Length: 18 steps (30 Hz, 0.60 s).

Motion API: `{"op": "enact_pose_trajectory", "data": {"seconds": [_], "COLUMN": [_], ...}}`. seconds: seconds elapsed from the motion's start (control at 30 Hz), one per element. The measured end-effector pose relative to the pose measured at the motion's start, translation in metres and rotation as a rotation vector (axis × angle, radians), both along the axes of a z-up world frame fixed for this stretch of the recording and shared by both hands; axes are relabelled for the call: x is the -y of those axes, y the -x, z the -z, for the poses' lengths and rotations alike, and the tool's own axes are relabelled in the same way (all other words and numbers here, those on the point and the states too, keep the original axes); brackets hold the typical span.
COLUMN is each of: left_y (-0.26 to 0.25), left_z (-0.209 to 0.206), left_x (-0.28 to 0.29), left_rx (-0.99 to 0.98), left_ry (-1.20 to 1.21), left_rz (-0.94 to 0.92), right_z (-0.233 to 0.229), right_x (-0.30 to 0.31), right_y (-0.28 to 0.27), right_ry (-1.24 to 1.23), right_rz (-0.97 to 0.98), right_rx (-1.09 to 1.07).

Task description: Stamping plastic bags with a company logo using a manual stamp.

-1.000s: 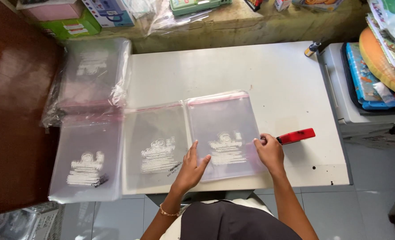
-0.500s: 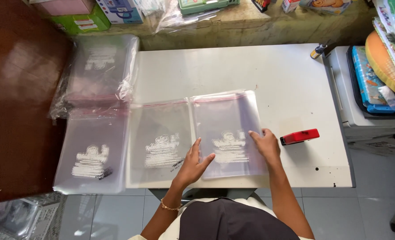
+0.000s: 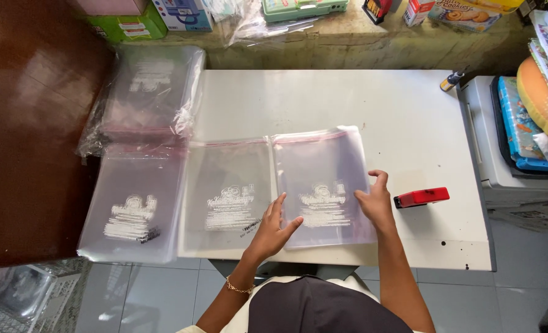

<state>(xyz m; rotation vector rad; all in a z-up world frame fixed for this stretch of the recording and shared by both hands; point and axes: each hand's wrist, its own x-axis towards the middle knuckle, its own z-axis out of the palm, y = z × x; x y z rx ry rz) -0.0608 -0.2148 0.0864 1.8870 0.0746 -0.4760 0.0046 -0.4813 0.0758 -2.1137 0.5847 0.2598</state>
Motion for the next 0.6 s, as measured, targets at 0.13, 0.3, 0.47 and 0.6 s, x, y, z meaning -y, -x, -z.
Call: {"op": "enact_pose_trajectory", "data": {"seconds": [0.13, 0.3, 0.47, 0.6], "left_y": [0.000, 0.003, 0.001, 0.004], "left_z": [0.015, 0.010, 0.024, 0.008], "left_x": [0.009, 0.029, 0.027, 0.024], "left_rx": [-0.029, 0.029, 0.044, 0.083], "left_ry": [0.095, 0.110, 0.119, 0.013], "left_rz": [-0.028, 0.011, 0.009, 0.040], "right_z": [0.000, -0.030, -0.022, -0.030], "right_x": [0.011, 0.006, 0.052, 0.087], "right_y": [0.008, 0.020, 0.038, 0.032], "right_ry": [0.131, 0.312, 0.645, 0.666], "right_rz": [-0.018, -0.080, -0.092, -0.030], "right_rx": [0.005, 0.116, 0.566, 0.385]}}
